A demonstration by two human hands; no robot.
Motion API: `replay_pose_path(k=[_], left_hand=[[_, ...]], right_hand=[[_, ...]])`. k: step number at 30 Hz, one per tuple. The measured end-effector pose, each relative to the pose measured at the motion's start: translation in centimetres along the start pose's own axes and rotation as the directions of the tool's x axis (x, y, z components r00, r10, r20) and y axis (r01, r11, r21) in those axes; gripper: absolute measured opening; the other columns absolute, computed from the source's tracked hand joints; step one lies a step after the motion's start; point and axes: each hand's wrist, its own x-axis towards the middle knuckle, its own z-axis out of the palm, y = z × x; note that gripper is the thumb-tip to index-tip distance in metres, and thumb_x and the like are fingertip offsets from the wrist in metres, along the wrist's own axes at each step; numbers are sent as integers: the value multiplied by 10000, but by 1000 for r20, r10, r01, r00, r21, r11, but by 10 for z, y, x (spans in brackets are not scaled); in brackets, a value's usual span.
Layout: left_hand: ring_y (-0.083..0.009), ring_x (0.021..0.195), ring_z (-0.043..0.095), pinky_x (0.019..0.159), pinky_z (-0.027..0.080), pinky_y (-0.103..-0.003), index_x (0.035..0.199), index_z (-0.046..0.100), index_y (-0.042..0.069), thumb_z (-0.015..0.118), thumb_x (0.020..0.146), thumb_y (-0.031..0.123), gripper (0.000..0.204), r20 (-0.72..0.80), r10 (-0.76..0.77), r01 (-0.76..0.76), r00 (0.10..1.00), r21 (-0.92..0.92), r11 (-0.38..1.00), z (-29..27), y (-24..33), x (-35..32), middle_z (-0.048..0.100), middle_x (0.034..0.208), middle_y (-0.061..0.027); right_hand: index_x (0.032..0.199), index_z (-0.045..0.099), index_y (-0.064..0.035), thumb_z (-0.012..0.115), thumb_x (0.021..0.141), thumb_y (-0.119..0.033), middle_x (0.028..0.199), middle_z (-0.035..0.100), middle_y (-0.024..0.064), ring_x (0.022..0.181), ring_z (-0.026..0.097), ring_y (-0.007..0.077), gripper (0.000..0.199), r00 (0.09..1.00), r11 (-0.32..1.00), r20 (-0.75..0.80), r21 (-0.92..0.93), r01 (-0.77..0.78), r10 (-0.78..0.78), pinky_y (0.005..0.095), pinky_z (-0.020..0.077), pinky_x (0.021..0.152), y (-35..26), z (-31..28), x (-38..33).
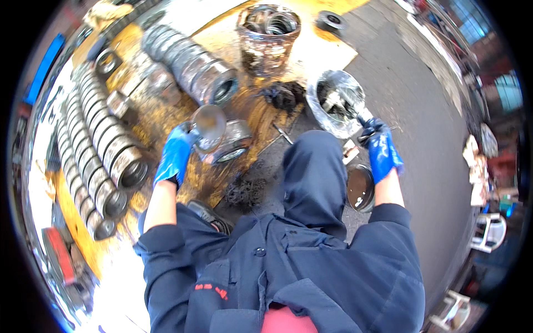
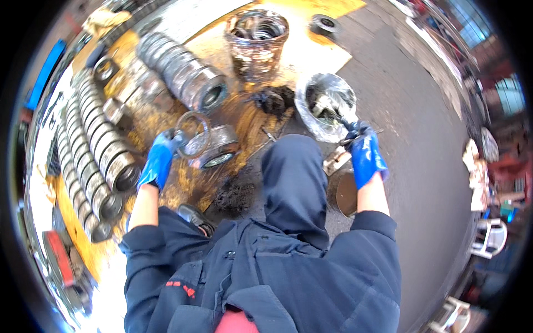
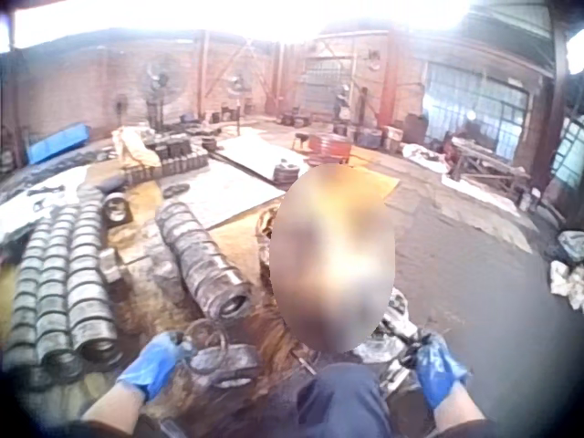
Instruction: The person applies a dark substance to metal rings and plates, using a tool to scrape and apply material to the interior and exterior of various mechanical components on a work surface.
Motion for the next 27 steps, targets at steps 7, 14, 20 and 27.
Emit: replay_pose_path(k=[7, 14, 20, 27], left_hand=[[-273, 907, 668, 820, 487, -372, 1094, 665, 0, 608, 917, 282, 337, -155, 13, -11, 988, 16, 1000, -4, 27, -10, 699, 984, -185], [-188, 882, 648, 817, 496, -330, 1146, 644, 7, 630, 908, 164, 285, -261, 236, -197, 936, 168, 966, 11, 42, -5, 704, 981, -140], [-254, 991, 671, 878, 513, -324, 1209, 616, 12, 662, 866, 187, 389, -300, 364, -297, 882, 245, 923, 13, 68, -10, 687, 1084, -159], [-241, 1045, 661, 921, 508, -334, 1232, 605, -2, 660, 857, 208, 434, -311, 213, -190, 926, 101, 977, -11, 65, -9, 680, 1131, -157]], right_hand=[[1262, 501, 57, 528, 938, -144, 1105, 665, 226, 515, 469, 40, 382, 837, 895, 458, -438, -82, 300, 203, 390, 388, 84, 208, -117], [1353, 411, 38, 502, 947, -244, 1032, 675, 230, 464, 548, 92, 503, 525, 608, 359, -175, -774, 772, 228, 431, 371, 196, 256, -86], [1350, 421, 108, 604, 848, -245, 626, 640, 9, 462, 537, 86, 640, 589, 732, 463, -235, -639, 663, 233, 420, 430, 199, 277, -41], [1313, 487, 74, 593, 855, -271, 643, 644, 18, 467, 527, 110, 583, 670, 896, 618, -139, -422, 412, 255, 405, 427, 140, 376, 62]])
